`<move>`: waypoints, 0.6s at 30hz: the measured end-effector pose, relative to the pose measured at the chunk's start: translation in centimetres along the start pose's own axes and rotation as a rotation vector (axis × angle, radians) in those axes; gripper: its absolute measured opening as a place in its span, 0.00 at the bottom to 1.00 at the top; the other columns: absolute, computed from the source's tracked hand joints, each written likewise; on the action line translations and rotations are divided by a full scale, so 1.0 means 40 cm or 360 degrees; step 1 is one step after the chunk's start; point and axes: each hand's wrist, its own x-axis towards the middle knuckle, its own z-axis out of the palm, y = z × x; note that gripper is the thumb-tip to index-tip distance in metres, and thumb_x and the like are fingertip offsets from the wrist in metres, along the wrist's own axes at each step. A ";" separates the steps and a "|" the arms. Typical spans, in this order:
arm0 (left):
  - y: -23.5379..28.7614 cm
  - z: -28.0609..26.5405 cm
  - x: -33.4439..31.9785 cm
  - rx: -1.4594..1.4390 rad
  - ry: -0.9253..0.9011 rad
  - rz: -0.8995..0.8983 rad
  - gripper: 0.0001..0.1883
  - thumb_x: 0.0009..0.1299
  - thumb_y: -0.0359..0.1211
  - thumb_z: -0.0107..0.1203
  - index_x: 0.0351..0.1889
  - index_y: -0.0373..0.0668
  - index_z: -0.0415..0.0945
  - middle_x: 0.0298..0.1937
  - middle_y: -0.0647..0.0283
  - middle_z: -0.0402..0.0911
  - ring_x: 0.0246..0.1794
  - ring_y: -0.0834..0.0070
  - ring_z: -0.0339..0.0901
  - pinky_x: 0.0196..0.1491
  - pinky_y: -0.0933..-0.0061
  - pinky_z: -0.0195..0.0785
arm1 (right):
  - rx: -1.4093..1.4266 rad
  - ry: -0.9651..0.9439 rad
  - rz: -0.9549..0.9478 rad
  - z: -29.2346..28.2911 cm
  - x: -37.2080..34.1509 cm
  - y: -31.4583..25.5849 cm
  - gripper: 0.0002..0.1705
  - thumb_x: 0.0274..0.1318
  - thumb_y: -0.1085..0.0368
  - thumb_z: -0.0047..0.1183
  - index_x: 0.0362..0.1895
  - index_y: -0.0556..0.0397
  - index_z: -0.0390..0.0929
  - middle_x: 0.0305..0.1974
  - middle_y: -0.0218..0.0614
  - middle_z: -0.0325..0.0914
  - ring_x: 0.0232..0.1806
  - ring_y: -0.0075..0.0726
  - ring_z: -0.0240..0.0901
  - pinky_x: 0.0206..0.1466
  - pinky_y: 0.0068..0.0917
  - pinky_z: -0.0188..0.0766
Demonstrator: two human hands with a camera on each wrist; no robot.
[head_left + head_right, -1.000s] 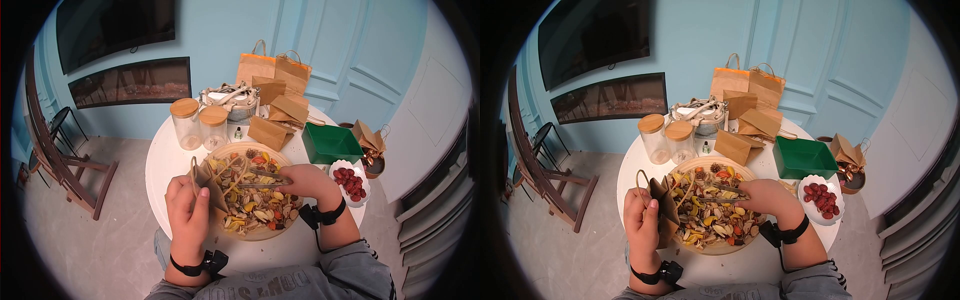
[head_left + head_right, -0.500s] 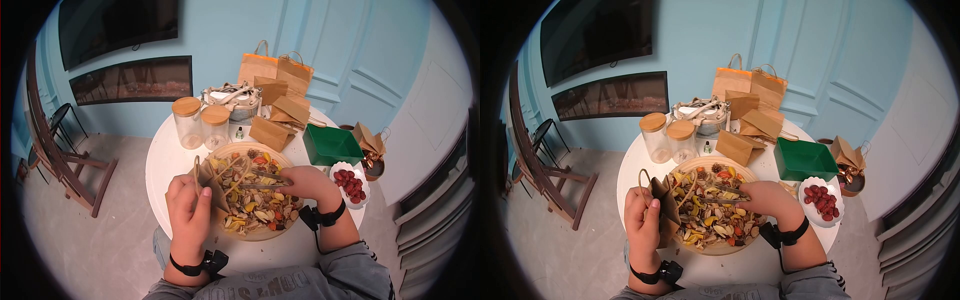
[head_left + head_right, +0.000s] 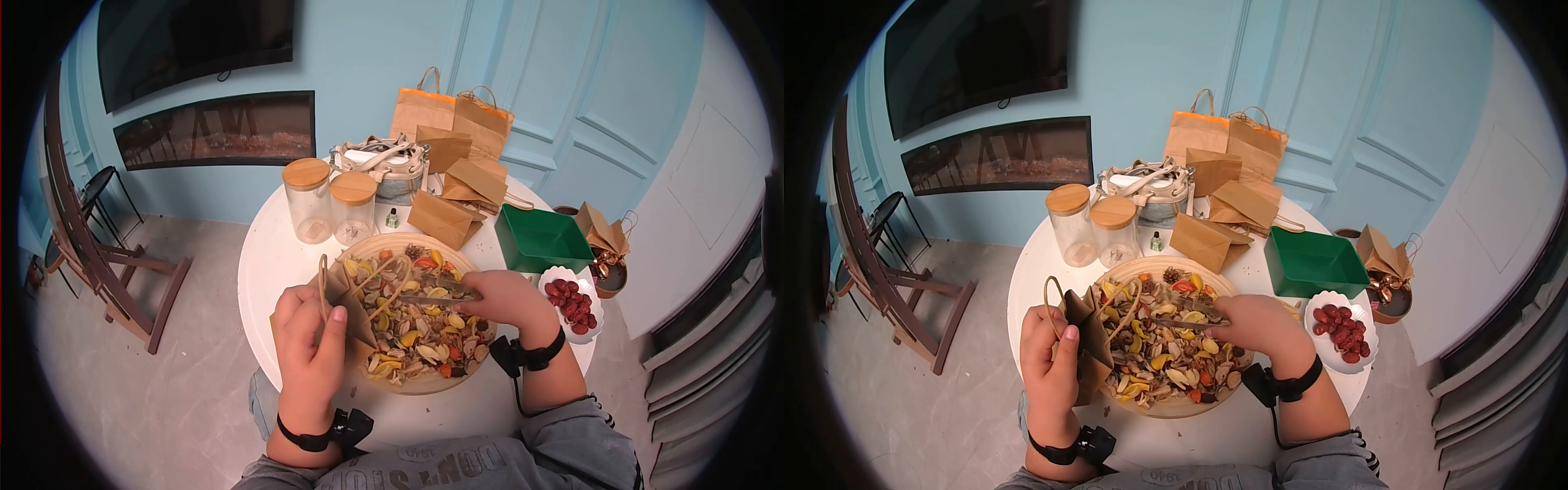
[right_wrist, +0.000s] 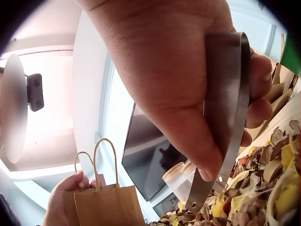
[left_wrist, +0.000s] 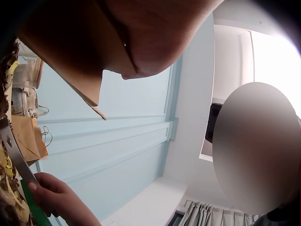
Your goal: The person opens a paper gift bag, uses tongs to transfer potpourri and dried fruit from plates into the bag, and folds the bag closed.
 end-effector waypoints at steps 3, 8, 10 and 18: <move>0.001 -0.001 -0.001 0.0015 -0.0019 -0.0019 0.06 0.61 0.25 0.57 0.27 0.34 0.70 0.36 0.58 0.71 0.38 0.64 0.66 0.44 0.69 0.59 | 0.0014 -0.0041 -0.0023 0.008 0.004 0.003 0.22 0.50 0.47 0.59 0.38 0.51 0.77 0.29 0.44 0.78 0.35 0.51 0.76 0.37 0.40 0.70; 0.005 -0.001 -0.001 0.0037 -0.0006 -0.0020 0.05 0.61 0.25 0.56 0.26 0.35 0.71 0.36 0.58 0.71 0.38 0.64 0.66 0.45 0.70 0.59 | 0.0019 -0.0058 -0.0044 0.008 0.003 0.003 0.22 0.51 0.46 0.58 0.38 0.51 0.77 0.28 0.44 0.78 0.34 0.51 0.75 0.36 0.40 0.69; 0.003 -0.001 -0.001 0.0034 -0.0014 -0.0023 0.05 0.61 0.25 0.56 0.26 0.35 0.71 0.36 0.58 0.71 0.39 0.64 0.66 0.45 0.70 0.59 | 0.0016 -0.0027 -0.0054 0.011 0.004 0.009 0.21 0.51 0.47 0.58 0.37 0.51 0.77 0.28 0.44 0.77 0.34 0.51 0.75 0.36 0.40 0.69; 0.005 0.000 0.000 0.0009 -0.0010 -0.0015 0.06 0.61 0.25 0.56 0.26 0.35 0.70 0.36 0.59 0.71 0.38 0.65 0.66 0.44 0.70 0.58 | 0.0010 -0.0007 -0.0107 0.003 -0.001 0.005 0.19 0.52 0.48 0.57 0.35 0.50 0.77 0.26 0.43 0.76 0.32 0.49 0.75 0.34 0.39 0.69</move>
